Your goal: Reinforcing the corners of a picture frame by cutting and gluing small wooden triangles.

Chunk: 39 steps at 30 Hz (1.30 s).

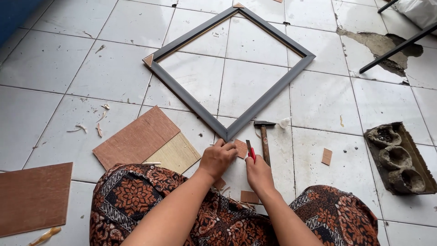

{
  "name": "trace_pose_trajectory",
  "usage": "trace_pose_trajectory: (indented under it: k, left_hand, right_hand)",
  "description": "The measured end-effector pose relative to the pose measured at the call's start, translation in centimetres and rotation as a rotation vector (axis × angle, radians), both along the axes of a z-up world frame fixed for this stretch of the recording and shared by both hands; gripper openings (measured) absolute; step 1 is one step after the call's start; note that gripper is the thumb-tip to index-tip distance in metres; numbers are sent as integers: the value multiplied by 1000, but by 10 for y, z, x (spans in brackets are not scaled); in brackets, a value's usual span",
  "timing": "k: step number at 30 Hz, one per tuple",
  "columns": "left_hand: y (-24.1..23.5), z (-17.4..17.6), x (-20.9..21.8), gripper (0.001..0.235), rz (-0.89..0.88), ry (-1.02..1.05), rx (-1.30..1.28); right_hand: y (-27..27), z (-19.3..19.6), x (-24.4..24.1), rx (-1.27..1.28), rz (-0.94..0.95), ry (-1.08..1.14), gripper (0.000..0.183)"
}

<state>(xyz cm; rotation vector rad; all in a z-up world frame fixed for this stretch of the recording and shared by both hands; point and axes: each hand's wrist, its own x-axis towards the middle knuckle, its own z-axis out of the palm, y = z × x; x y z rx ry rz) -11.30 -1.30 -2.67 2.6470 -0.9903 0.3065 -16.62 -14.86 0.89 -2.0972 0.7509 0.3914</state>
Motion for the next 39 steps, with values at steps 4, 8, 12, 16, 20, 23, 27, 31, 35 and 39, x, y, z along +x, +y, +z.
trace_pose_trajectory:
  k: [4,8,12,16,20,23,27,31,35,39]
  left_hand:
    - [3,-3,2,8,11,6,17]
    - [4,-10,7,12,10,-31,7]
    - [4,-27,10,17,5,-20,-12]
    - [3,-26,14,17,0,1,-13]
    - [4,-25,15,17,-14,7,-11]
    - [4,-30,18,18,-11,22,5]
    - [4,-31,20,20,-7,48,10]
    - [3,-34,22,21,-2,62,13]
    - [4,-35,24,21,-9,53,27]
    - [4,-38,25,21,-9,26,55]
  right_hand:
    - [10,13,4,-154,163,50,37]
    - [18,22,12,-277,309,47,40]
    - [15,10,15,-324,377,43,36]
    - [15,8,17,-343,378,52,35]
    - [16,10,19,-325,375,60,35]
    - [13,7,22,-318,381,75,35]
    - [12,9,20,-305,377,62,35]
    - [10,4,24,-355,408,67,35]
    - [10,4,30,-354,446,105,33]
    - [0,-19,28,-422,474,122,30]
